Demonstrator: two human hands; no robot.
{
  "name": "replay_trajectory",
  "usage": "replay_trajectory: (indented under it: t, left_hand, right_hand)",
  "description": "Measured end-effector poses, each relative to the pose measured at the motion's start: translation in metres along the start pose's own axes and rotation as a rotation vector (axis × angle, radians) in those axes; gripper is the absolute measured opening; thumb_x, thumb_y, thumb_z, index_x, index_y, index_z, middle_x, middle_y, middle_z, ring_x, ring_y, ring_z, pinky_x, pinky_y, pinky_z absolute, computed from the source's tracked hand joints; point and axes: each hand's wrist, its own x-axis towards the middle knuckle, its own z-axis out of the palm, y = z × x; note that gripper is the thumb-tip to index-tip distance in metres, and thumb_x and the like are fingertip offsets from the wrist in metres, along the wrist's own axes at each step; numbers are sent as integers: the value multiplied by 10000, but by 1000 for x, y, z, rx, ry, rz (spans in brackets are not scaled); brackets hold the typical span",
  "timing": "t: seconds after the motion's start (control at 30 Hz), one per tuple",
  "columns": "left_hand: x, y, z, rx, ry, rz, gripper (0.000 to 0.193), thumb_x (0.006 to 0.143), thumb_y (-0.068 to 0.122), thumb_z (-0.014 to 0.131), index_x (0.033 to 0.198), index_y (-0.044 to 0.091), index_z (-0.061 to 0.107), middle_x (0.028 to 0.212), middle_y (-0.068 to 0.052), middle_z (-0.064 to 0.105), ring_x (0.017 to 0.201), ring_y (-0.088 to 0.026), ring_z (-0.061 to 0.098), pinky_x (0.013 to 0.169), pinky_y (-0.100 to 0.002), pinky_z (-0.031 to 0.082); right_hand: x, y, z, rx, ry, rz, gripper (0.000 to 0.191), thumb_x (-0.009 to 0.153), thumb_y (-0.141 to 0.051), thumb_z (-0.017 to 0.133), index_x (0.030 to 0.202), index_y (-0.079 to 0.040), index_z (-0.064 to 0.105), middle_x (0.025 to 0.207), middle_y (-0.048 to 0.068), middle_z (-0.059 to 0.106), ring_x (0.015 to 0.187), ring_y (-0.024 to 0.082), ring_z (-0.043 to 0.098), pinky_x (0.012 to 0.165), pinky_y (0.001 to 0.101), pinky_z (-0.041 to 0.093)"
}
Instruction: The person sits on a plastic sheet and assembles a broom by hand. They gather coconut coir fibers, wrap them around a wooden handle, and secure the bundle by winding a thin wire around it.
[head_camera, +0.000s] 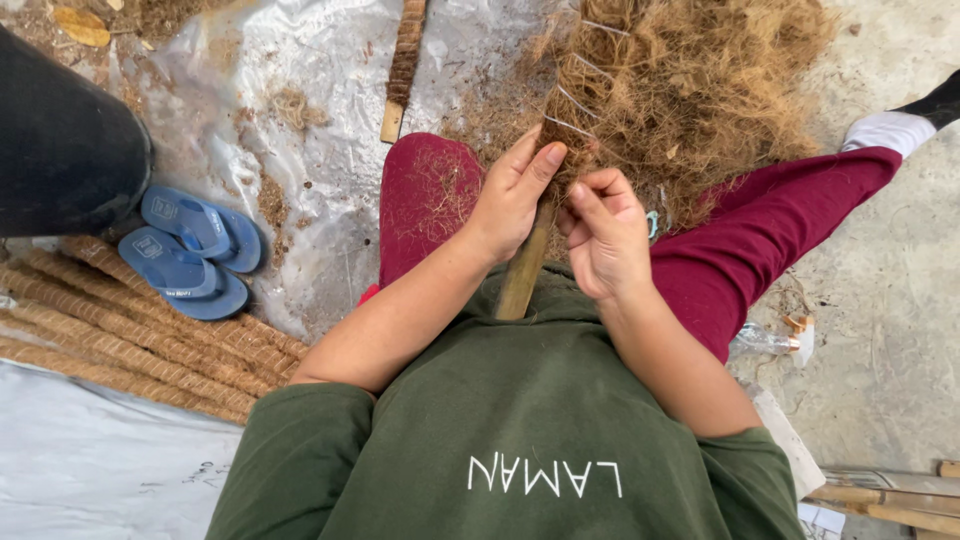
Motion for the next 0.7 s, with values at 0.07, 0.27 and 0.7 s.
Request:
replay_trajectory:
  t: [0.07,0.27,0.7]
  left_hand:
    - [0,0,0,42,-3,35,342,1117,238,547,1363,3,588,1246,-49,656,1149,-137,608,1028,-302,506]
    - [-3,3,0,177,-28,146,299,1132,222,554,1282,-26,625,1232,-53,600,1163,-141,573,1053,-289,471]
    - [-3,0,1,306,29,186,336,1122,249,531,1269,-31,642,1298,-83,562,1203,-185,567,1064,-314,468]
  right_hand:
    - [4,3,0,-2,10,27,208,981,-33,721,1123,-109,588,1034,-4,673,925,106,655,778,268,563]
    - [6,-7,5,-128,3,87,251,956,-42,744,1171,-78,619,1083,13,690,956,119,663,821,296,565]
    - [12,-14,10,-258,-50,110,410,919,-30,725,1309,-14,597,1161,56,696,1027,153,679,864,340,595]
